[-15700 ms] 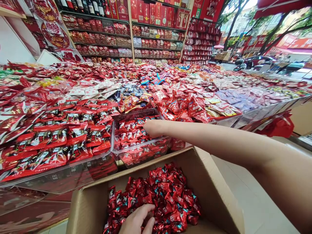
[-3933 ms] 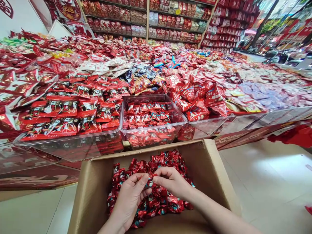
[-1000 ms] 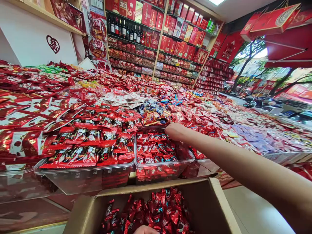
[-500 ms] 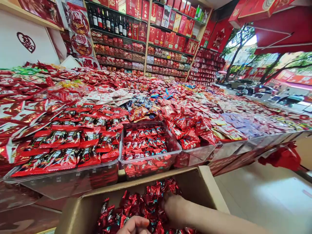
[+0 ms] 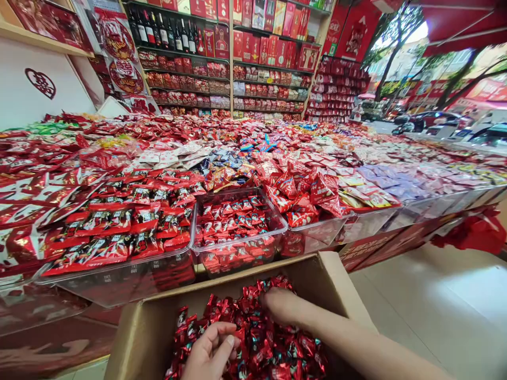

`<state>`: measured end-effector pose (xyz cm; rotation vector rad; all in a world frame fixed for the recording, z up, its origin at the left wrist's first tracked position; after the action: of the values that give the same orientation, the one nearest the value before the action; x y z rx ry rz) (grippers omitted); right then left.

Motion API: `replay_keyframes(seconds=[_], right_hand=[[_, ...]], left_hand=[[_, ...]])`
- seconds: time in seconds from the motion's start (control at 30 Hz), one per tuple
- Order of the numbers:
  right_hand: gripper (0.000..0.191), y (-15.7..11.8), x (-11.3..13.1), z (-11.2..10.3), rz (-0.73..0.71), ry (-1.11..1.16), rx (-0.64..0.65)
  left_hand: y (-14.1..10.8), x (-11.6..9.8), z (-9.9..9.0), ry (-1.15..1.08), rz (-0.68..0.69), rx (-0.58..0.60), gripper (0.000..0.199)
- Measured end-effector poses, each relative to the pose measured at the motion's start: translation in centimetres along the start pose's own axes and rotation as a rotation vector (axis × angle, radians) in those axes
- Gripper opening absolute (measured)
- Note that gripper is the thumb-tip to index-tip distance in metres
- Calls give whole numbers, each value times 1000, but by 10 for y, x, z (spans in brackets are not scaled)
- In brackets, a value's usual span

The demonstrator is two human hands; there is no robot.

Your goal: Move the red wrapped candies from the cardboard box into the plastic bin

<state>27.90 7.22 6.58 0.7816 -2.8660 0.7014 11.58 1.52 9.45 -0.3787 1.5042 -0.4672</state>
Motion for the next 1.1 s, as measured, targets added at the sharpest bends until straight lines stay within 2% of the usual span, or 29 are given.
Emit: replay_keyframes(seconds=[0.1, 0.23, 0.33, 0.43, 0.5, 0.63, 0.77, 0.83, 0.87, 0.93, 1.0, 1.1], right_hand=[[42, -2, -3, 11, 28, -44, 115], [29, -3, 0, 25, 27, -23, 217], [25, -2, -5, 19, 21, 0, 194], [38, 0, -12, 16, 50, 15, 163], [46, 1, -12, 22, 57, 34, 194], [28, 0, -7, 26, 57, 111, 235], [19, -5, -8, 1, 13, 256, 142], [19, -11, -2, -13, -55, 440, 112], [19, -15, 3, -18, -98, 614, 107], [22, -23, 17, -27, -177, 1074, 98], [28, -29, 28, -33, -223, 1481, 66], [35, -34, 37, -33, -231, 1691, -27]], left_hand=[[-4, -6, 3, 70, 20, 34, 20], [-6, -8, 3, 87, -1, 47, 21], [-5, -7, 0, 79, 3, 30, 22], [-4, -7, -1, 81, 7, 19, 23], [-5, -8, 1, 88, 6, 22, 23], [-6, -11, 2, 93, 4, 38, 22], [-4, -9, -3, 68, 33, 9, 25], [-4, -8, -3, 41, 44, 3, 35], [-4, -8, -1, 25, 46, 5, 41], [-6, -7, 3, -4, 12, 44, 46], [-10, -7, 10, -32, -47, 122, 41], [-13, -10, 14, -61, -71, 199, 30]])
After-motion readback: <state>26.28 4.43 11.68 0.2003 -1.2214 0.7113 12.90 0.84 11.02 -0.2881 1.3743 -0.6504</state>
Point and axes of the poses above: each hand's wrist, its own y-axis towards the middle knuckle, its own z-axis out of the palm, x = y × z, the point moved 5 cm from there along y, towards the middle knuckle, and after that the axes turned 4 degrees about -z, right-handed, at the moved point
